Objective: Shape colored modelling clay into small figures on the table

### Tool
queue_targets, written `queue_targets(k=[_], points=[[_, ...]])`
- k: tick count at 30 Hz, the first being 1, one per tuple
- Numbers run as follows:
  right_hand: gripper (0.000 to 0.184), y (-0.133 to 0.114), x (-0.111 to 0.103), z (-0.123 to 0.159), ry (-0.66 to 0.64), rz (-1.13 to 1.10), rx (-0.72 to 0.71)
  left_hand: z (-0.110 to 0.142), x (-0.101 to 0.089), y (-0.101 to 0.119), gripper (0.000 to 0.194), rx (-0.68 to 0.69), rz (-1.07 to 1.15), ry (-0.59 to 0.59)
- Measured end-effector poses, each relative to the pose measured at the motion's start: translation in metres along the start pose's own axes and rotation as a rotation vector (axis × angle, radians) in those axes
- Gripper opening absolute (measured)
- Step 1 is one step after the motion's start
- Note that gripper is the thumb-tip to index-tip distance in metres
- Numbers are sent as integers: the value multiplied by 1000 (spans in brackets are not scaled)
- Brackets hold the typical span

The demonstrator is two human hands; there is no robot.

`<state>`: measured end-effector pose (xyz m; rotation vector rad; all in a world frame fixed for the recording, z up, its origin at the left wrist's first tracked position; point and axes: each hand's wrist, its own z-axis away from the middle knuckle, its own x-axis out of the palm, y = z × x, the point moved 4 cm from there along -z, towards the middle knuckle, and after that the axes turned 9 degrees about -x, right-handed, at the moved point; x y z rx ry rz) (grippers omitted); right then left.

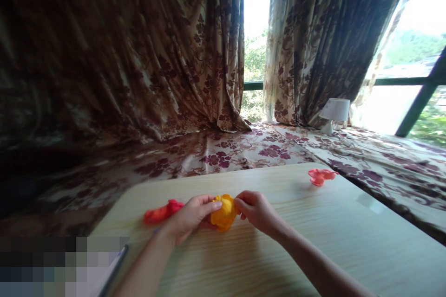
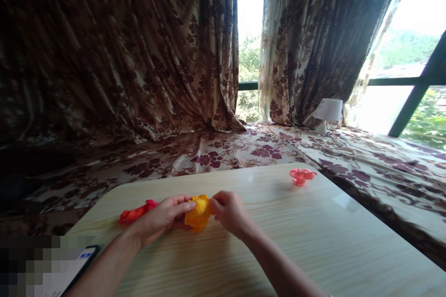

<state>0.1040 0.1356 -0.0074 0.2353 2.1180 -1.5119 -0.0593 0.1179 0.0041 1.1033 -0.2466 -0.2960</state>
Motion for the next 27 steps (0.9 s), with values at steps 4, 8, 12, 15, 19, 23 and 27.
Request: queue_targets(k=[4, 8, 12, 15, 19, 23, 27], points=[[19, -9, -2, 1, 64, 109, -61, -1, 0, -1, 39, -11, 7, 11], [19, -20, -7, 4, 75, 190, -131, -1, -1, -2, 38, -22, 3, 36], [30, -9, -11, 3, 46, 159, -58, -1, -4, -1, 37, -30, 8, 48], [39, 3, -6, 1, -27, 86, 25, -1, -4, -1, 37, -31, 12, 47], [36, 6, 2, 0, -71, 58, 53, 0, -3, 0, 39, -23, 4, 34], [25, -6, -1, 2, 3, 160, 22, 2, -2, -1, 39, -20, -8, 35], [19, -19, -8, 5, 68, 244, -56, 1, -3, -2, 36, -36, -20, 75]])
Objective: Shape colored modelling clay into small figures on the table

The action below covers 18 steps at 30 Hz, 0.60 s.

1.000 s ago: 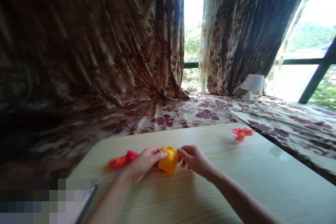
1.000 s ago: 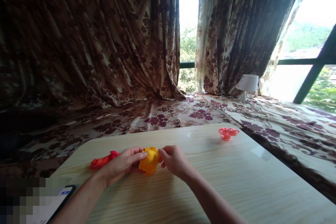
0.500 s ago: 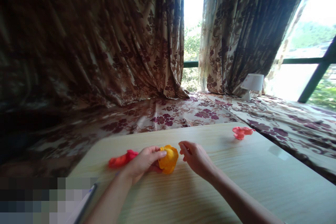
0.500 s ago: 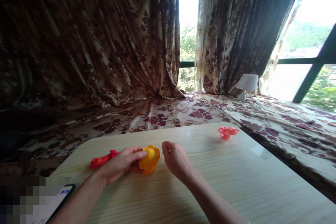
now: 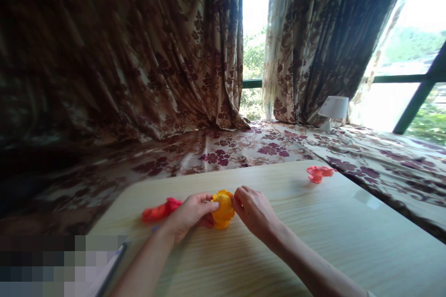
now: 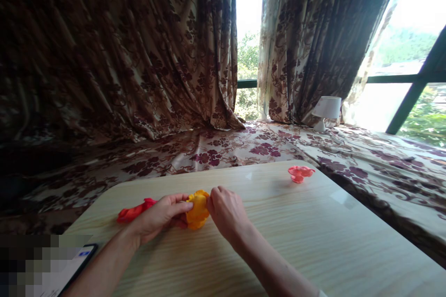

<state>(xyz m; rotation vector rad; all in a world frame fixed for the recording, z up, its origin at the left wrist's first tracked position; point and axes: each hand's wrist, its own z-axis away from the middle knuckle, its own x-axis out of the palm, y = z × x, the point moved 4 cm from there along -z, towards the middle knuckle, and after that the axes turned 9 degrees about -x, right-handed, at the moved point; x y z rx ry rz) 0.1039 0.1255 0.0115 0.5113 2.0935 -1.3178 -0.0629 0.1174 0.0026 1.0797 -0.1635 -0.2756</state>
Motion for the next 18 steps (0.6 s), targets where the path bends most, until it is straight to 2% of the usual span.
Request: queue_targets(k=[4, 8, 10, 14, 18], points=[[25, 8, -2, -1, -15, -66, 39, -1, -2, -1, 33, -24, -7, 12], [33, 23, 7, -2, -124, -226, 163, -1, -4, -2, 32, -37, -8, 10], [32, 25, 12, -2, -171, -294, 204, -1, -4, -2, 33, -38, -10, 1], [25, 19, 14, -1, -184, -369, 248, 1, -6, 1, 37, -36, -34, -19], [22, 15, 14, -1, -215, -384, 250, 0, -5, 5, 48, 44, -46, 40]])
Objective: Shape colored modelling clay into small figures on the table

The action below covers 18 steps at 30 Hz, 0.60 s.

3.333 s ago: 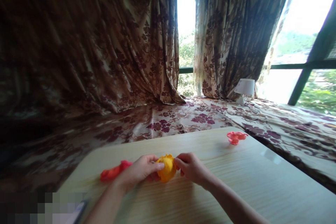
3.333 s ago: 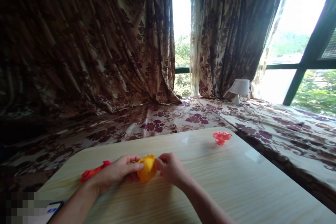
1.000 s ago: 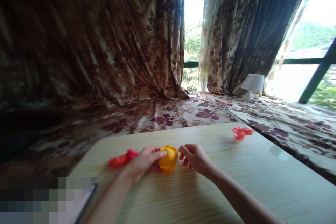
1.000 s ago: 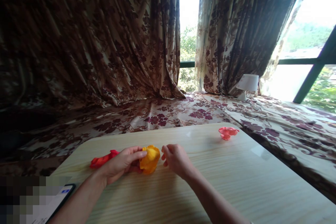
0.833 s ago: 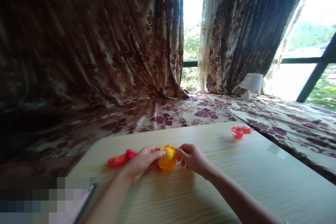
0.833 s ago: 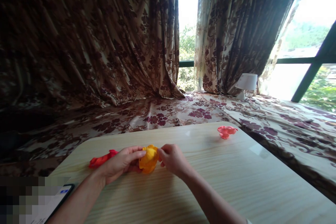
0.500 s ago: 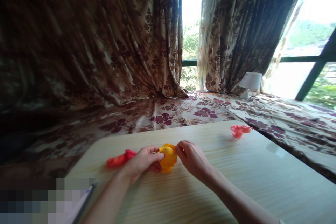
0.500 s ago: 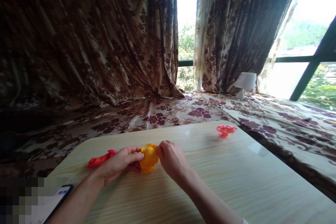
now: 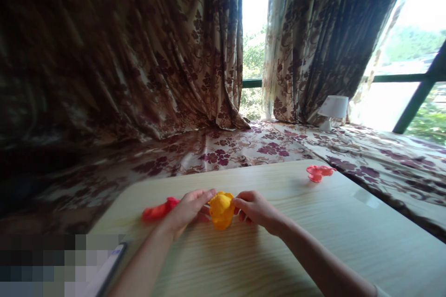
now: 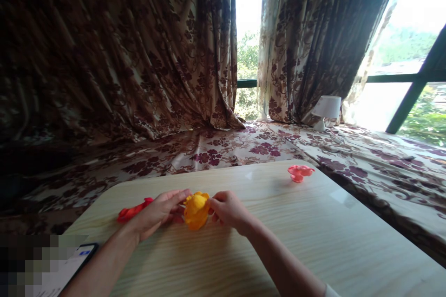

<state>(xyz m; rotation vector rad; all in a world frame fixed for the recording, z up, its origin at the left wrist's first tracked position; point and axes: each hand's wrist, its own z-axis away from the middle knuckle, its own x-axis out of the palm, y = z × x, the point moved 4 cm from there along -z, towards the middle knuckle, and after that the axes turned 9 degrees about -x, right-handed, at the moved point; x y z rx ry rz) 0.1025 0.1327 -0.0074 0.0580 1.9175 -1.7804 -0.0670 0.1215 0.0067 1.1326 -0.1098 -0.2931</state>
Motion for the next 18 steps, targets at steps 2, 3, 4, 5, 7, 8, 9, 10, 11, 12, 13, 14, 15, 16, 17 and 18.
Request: queue_targets(k=[2, 3, 4, 5, 7, 8, 9, 10, 11, 12, 13, 14, 15, 16, 17, 18], points=[[21, 0, 1, 0, -4, 30, -11, -3, 2, 0, 54, 37, -2, 23], [21, -1, 1, 0, 4, 56, -20, -4, 4, 0, 57, 46, -4, 21], [21, -2, 1, 0, 22, 89, -34, -5, 5, -1, 60, 51, -7, 15], [21, -4, 1, 1, 50, 126, -53, -6, 7, -2, 60, 53, -10, 6], [18, -11, 0, 4, 124, 202, -106, -6, 8, -4, 55, 55, -17, -15], [16, -14, 0, 6, 159, 232, -134, -5, 9, -4, 52, 55, -20, -25], [15, -17, -1, 8, 187, 254, -157, -5, 9, -4, 49, 54, -22, -34], [15, -19, -1, 10, 203, 266, -175, -4, 8, -4, 46, 52, -22, -38], [16, -20, -2, 11, 207, 267, -183, -4, 8, -4, 44, 50, -20, -38], [18, -19, -2, 11, 200, 257, -182, -3, 7, -4, 42, 48, -16, -33], [21, -17, -3, 10, 184, 237, -172, -3, 7, -3, 41, 46, -10, -25], [25, -14, -4, 9, 160, 209, -153, -3, 7, -3, 41, 45, -3, -18], [29, -10, -4, 7, 129, 173, -130, -3, 7, -3, 40, 43, 3, -13], [34, -7, -4, 6, 93, 132, -106, -3, 7, -3, 40, 40, 9, -10], [37, -4, -4, 4, 58, 90, -85, -3, 7, -3, 40, 36, 12, -8], [37, -2, -2, 3, 28, 51, -70, -3, 7, -3, 40, 33, 12, -6]])
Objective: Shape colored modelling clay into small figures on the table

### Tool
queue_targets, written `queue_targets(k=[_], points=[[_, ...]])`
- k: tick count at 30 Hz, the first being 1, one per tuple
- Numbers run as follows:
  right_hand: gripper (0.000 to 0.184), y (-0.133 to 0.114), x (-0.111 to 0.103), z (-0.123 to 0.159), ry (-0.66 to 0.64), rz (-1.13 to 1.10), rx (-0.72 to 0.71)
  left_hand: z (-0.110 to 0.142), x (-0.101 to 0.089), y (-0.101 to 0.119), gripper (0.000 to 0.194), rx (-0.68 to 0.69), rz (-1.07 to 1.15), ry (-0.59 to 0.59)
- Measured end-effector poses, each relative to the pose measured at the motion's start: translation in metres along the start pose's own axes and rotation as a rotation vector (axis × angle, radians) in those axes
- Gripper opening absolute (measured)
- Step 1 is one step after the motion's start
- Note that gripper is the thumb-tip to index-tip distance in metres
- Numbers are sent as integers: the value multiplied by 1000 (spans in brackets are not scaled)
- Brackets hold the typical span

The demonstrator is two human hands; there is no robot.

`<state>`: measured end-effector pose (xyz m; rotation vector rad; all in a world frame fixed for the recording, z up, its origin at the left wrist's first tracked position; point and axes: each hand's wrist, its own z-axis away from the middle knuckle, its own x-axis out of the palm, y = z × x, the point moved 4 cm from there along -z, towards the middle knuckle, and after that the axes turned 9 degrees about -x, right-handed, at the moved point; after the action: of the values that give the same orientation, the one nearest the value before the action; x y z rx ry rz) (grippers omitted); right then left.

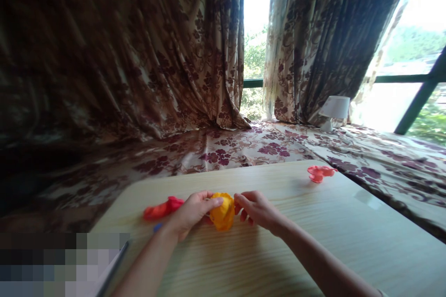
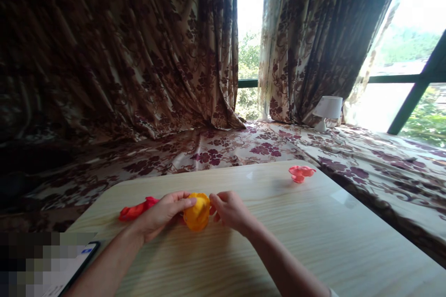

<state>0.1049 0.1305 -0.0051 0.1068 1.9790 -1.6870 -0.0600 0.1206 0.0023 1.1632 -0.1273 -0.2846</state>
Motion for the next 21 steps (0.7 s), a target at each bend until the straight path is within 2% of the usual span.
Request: queue_targets(k=[4, 9, 15, 17, 21], points=[[24, 3, 5, -2, -22, -99, 18, 1, 0, 0, 40, -6, -8, -2], [15, 4, 7, -4, 53, -134, 17, 3, 2, 2, 40, -17, -28, -48], [12, 4, 3, -4, 151, -110, 16, 4, 4, 1, 41, -31, -22, -27], [15, 2, 2, -3, 132, -132, 22, 3, 5, 0, 41, -39, -15, -21], [22, -4, 2, 1, 1, -199, 37, 3, 5, 0, 43, -58, -3, -14]])
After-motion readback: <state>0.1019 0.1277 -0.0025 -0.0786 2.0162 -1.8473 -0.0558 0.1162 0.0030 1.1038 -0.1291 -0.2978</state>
